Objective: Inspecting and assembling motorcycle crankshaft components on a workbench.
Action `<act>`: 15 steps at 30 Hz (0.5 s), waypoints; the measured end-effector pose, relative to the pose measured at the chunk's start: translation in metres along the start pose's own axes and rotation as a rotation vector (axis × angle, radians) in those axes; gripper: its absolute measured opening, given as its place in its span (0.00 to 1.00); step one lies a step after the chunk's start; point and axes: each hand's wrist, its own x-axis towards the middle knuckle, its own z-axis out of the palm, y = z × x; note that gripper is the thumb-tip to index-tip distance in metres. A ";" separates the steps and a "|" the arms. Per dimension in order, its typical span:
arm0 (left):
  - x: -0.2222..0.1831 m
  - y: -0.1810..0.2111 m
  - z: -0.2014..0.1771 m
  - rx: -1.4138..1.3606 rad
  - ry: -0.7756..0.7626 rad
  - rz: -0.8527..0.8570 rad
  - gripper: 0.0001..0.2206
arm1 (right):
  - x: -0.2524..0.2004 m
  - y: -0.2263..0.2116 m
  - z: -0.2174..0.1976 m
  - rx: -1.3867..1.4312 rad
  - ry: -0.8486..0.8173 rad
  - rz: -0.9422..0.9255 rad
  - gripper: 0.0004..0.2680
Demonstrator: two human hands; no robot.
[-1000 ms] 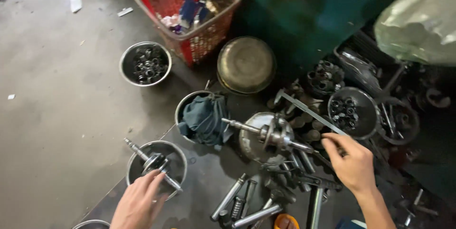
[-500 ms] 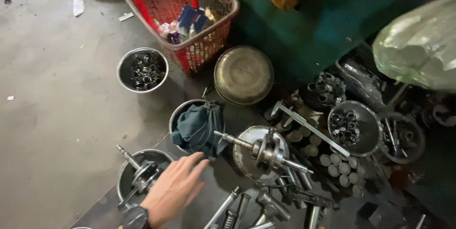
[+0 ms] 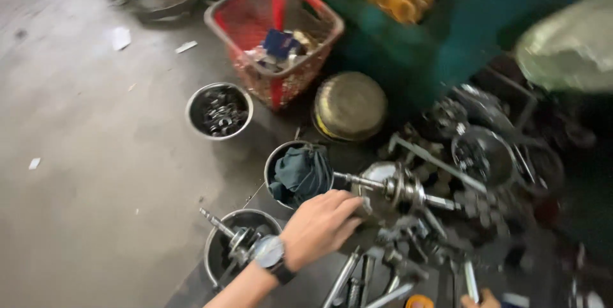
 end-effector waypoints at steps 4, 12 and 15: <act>0.027 0.017 0.041 -0.141 -0.095 0.208 0.15 | -0.069 0.024 0.014 -0.576 0.088 -0.485 0.15; 0.054 0.074 0.160 -0.282 -0.616 0.292 0.13 | -0.251 -0.130 -0.065 0.260 -0.005 -0.023 0.16; 0.053 0.087 0.198 -0.190 -0.806 0.305 0.11 | -0.278 -0.081 -0.028 0.331 -0.090 0.018 0.14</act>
